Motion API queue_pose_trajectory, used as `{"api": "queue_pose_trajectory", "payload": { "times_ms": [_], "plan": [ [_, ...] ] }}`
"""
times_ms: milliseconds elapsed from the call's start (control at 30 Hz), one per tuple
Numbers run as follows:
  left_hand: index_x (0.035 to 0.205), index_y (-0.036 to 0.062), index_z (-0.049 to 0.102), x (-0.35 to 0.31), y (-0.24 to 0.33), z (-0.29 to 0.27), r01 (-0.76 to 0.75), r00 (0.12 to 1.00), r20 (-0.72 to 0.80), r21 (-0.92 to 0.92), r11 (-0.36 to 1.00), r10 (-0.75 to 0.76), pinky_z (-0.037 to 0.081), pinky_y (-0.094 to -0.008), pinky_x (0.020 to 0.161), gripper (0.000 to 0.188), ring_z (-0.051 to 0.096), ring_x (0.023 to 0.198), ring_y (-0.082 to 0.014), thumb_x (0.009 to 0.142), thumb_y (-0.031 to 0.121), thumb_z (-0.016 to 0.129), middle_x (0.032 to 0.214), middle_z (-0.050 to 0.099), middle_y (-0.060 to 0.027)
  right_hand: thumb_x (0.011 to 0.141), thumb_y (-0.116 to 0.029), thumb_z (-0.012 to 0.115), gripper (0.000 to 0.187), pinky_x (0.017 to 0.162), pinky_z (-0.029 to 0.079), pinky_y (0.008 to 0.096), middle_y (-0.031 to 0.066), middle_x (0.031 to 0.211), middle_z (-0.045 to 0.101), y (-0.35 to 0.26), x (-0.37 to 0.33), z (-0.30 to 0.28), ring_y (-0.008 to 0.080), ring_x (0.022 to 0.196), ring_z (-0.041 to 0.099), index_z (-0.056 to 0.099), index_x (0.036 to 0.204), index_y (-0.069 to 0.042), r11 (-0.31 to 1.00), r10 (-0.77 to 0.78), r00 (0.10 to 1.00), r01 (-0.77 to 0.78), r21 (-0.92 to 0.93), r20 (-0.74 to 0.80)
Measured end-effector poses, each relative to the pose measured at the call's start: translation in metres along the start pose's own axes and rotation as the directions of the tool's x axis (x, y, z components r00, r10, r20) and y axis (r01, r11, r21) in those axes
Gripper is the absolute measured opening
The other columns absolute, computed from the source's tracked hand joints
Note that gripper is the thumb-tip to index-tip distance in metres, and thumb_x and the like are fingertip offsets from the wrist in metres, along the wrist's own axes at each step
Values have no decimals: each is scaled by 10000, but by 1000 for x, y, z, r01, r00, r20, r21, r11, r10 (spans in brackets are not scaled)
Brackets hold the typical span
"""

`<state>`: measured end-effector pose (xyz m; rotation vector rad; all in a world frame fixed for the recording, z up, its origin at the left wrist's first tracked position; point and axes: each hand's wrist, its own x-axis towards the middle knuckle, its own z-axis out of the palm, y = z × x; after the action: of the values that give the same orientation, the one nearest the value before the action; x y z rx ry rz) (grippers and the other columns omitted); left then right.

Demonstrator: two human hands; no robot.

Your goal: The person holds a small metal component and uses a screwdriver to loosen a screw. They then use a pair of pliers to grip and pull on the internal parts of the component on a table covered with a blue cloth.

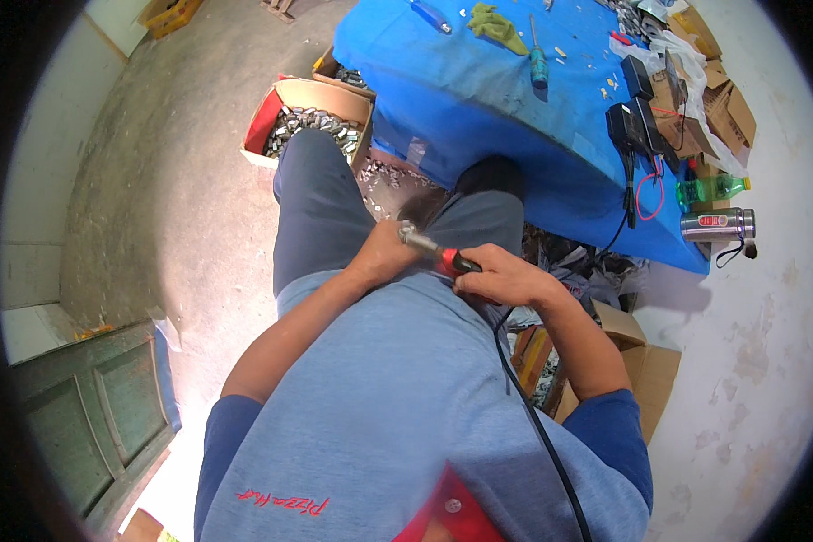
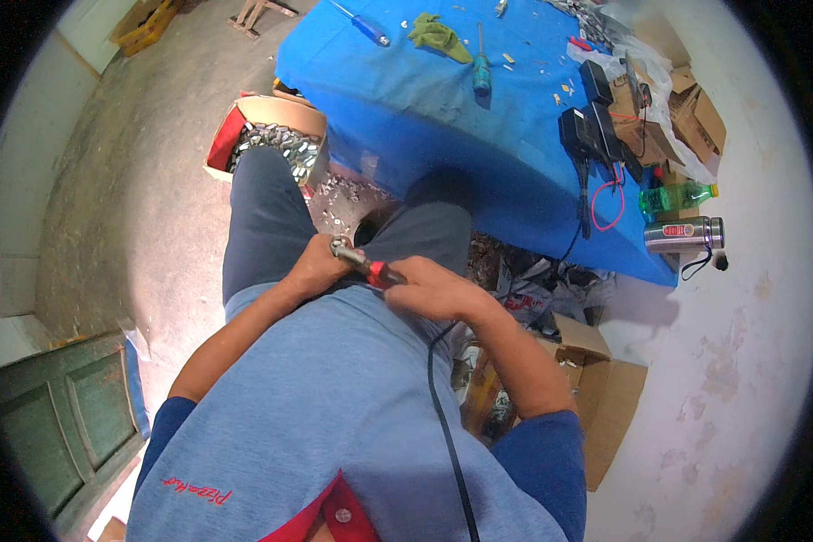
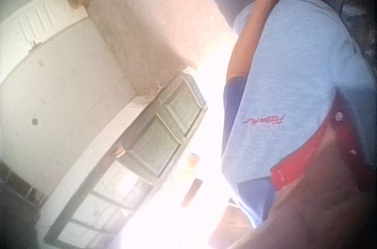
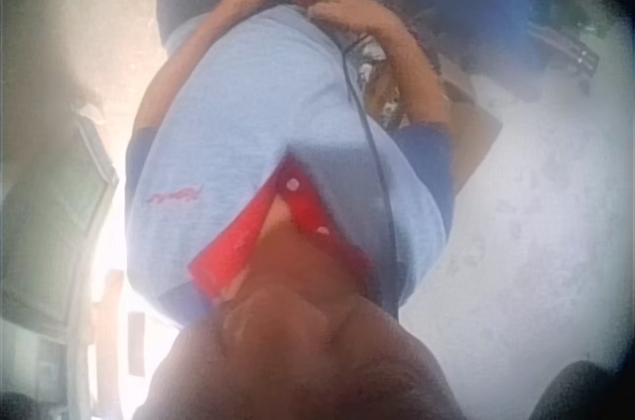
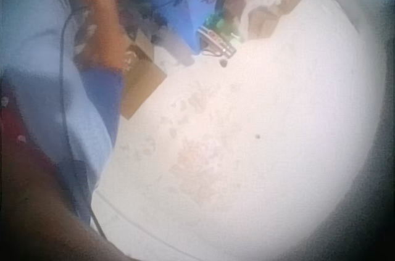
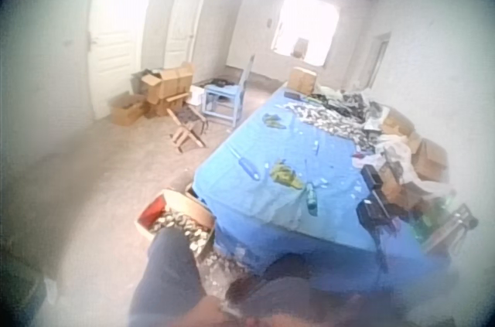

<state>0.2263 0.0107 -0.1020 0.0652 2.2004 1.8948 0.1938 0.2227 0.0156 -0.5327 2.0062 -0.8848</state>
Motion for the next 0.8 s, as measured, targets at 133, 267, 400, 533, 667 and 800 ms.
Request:
{"api": "queue_pose_trajectory", "payload": {
  "times_ms": [133,267,400,533,667,800],
  "plan": [
    [679,3,589,-4,2,0,68,998,-12,-73,995,-69,376,-299,525,304,445,591,-60,901,199,656,610,515,28,865,-196,597,276,645,479,316,92,770,647,-18,-14,-7,141,704,593,647,1021,25,898,110,990,-63,435,-84],
    [726,-1,620,-1,-1,-2,65,997,44,27,998,-66,381,-303,527,261,441,599,-63,903,189,646,624,523,22,864,-202,595,272,593,466,291,50,764,659,-15,-9,1,114,676,603,650,1010,21,906,29,981,56,419,-193],
    [717,-2,612,-3,0,2,22,1000,-20,-79,997,-24,376,-319,527,277,441,606,-67,898,203,654,610,515,17,864,-181,590,241,585,482,272,33,727,615,-6,-5,7,97,640,564,625,992,21,992,86,995,-90,-88,-50],
    [724,-5,616,-4,5,-3,106,994,17,37,994,-106,389,-316,540,271,459,616,-69,890,205,661,616,532,13,821,-238,580,337,686,471,389,163,760,628,-18,-12,4,250,705,602,631,1035,17,985,71,981,-40,168,-183],
    [693,1,583,-6,16,-1,26,1000,12,-31,999,-25,368,-323,517,293,436,589,-68,888,207,657,598,509,17,817,-213,563,337,707,473,391,186,780,627,-10,-5,8,287,743,615,619,1052,22,992,77,991,-87,-87,-108],
    [666,6,567,-3,6,-3,51,998,47,-31,998,-49,350,-330,499,310,423,569,-69,885,207,656,579,489,17,829,-148,579,320,646,444,348,94,770,571,-3,-7,16,162,703,515,588,1098,26,995,-66,907,92,42,-416]
  ]
}}
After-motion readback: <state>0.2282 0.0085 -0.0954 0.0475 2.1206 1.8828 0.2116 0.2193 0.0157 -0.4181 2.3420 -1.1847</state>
